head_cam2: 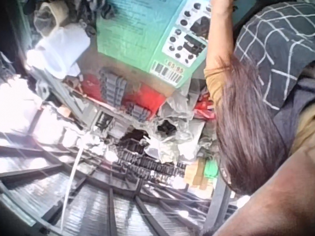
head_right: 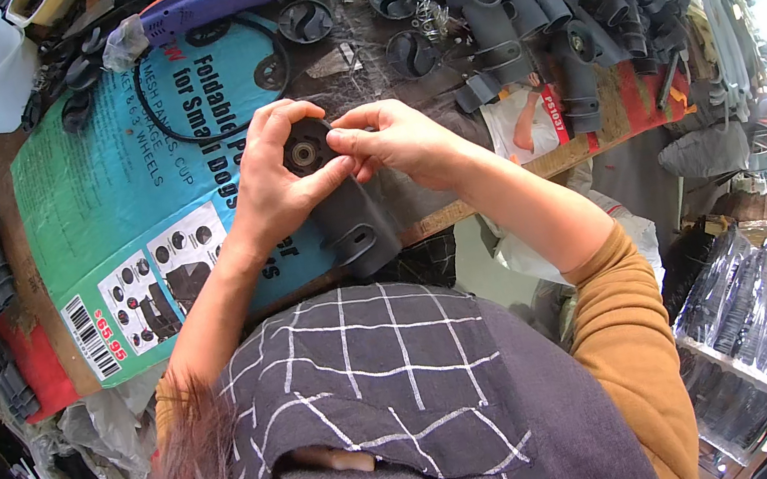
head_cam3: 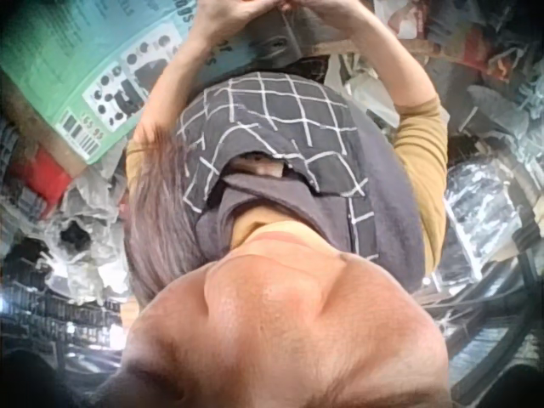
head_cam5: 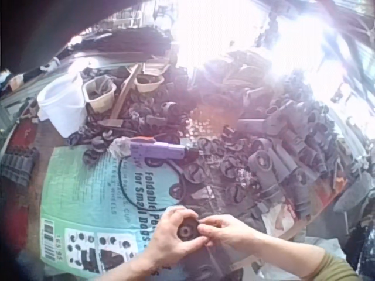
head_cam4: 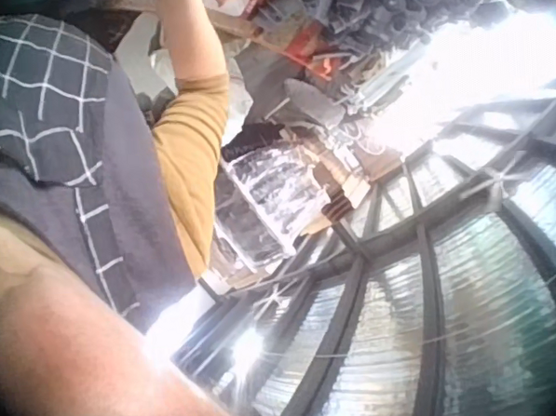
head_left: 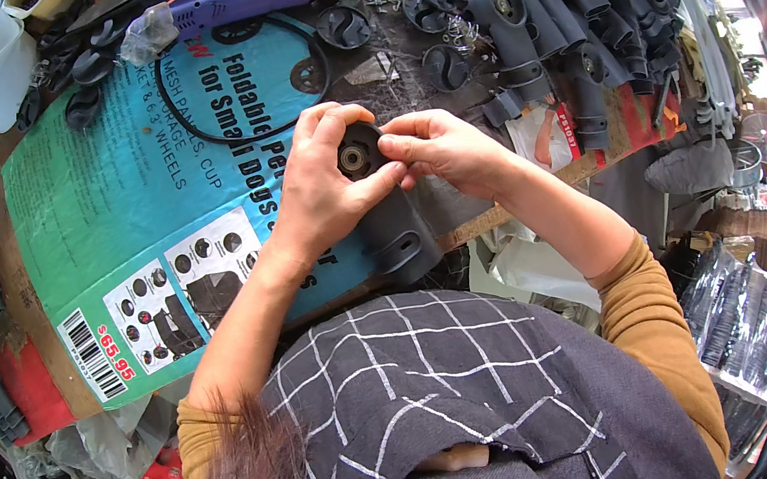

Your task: The person assembles small black plastic components by inserting circular inserts into cylindrical housings. They use a handheld rotary tool to grind or smooth the interior of the parts, then place the finished assemblies on the workbench.

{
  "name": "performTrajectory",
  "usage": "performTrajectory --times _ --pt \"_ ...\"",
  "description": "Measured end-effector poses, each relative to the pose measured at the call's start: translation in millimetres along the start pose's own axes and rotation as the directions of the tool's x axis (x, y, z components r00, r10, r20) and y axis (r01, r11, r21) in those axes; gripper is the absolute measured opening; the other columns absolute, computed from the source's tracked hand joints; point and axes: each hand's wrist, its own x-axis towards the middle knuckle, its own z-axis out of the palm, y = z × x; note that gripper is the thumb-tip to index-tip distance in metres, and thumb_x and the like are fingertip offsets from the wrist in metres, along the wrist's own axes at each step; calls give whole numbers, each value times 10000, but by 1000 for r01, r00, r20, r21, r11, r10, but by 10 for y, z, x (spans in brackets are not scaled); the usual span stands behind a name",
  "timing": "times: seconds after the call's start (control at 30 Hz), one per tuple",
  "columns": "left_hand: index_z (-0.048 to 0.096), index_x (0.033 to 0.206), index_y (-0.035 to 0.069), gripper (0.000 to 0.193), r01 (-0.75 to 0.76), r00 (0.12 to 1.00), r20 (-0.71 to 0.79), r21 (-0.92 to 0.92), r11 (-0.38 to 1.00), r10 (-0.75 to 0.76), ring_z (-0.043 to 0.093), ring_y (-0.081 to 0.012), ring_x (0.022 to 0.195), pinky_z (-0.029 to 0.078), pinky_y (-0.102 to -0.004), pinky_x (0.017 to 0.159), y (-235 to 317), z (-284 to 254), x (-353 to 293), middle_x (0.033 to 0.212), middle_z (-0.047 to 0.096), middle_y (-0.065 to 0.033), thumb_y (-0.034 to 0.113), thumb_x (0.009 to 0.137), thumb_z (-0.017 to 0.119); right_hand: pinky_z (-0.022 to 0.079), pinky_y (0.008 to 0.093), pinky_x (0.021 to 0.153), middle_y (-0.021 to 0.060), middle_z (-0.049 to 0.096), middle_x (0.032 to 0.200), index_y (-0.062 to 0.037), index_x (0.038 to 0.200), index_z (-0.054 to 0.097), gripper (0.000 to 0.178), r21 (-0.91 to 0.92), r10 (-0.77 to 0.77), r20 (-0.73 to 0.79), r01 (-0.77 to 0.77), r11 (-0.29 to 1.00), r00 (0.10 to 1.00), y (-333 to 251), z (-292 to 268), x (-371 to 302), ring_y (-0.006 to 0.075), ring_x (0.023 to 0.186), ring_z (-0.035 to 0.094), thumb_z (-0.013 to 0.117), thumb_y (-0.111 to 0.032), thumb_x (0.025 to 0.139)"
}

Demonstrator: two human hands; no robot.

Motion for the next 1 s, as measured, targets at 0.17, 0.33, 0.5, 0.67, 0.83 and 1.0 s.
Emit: performTrajectory --times 0.17,0.33,0.5,0.67,0.83,1.0 --pt "603 1128 61 539 -36 993 114 -45 998 41 485 -302 1196 401 -382 1018 -38 -97 41 1194 518 -153 264 687 839 530 236 693 46 647 865 50 1148 590 408 38 48 21 -49 998 999 49 18 -55 90 704 618 658 -294 941" --pt "600 1138 71 516 7 991 132 49 999 -13 493 -309 1182 406 -380 1020 27 -112 29 1204 503 -162 274 712 809 515 275 691 36 656 887 5 1056 686 364 -311 25 56 -6 951 998 -110 -101 24 100 794 601 698 -324 900" --pt "615 1104 74 488 103 994 21 37 994 -104 494 -305 1177 419 -380 1006 117 6 -39 1177 513 -152 221 668 778 475 390 784 64 629 859 -108 826 738 97 -991 -877 -27 99 84 480 -499 -574 466 273 879 586 704 -197 805" --pt "605 1093 63 494 54 995 -88 28 998 -52 489 -306 1175 432 -387 987 108 60 -58 1154 524 -141 200 651 778 426 387 807 39 577 851 -132 778 737 60 -984 -890 138 -41 -173 435 -508 -821 747 242 917 533 727 -190 769" --pt "554 1140 73 591 71 991 -118 46 996 -65 463 -327 1196 427 -400 986 81 61 -79 1223 476 -154 278 665 840 412 393 781 29 551 881 -157 881 723 101 -983 -876 151 -28 -184 458 -438 -808 742 236 939 535 723 -175 781" --pt "550 1128 60 589 21 991 -133 83 996 -10 463 -330 1198 425 -415 980 36 111 -63 1261 462 -163 287 677 854 421 392 781 41 575 882 -131 858 722 71 -996 -891 66 -19 -83 450 -433 -856 724 256 917 570 710 -163 795"
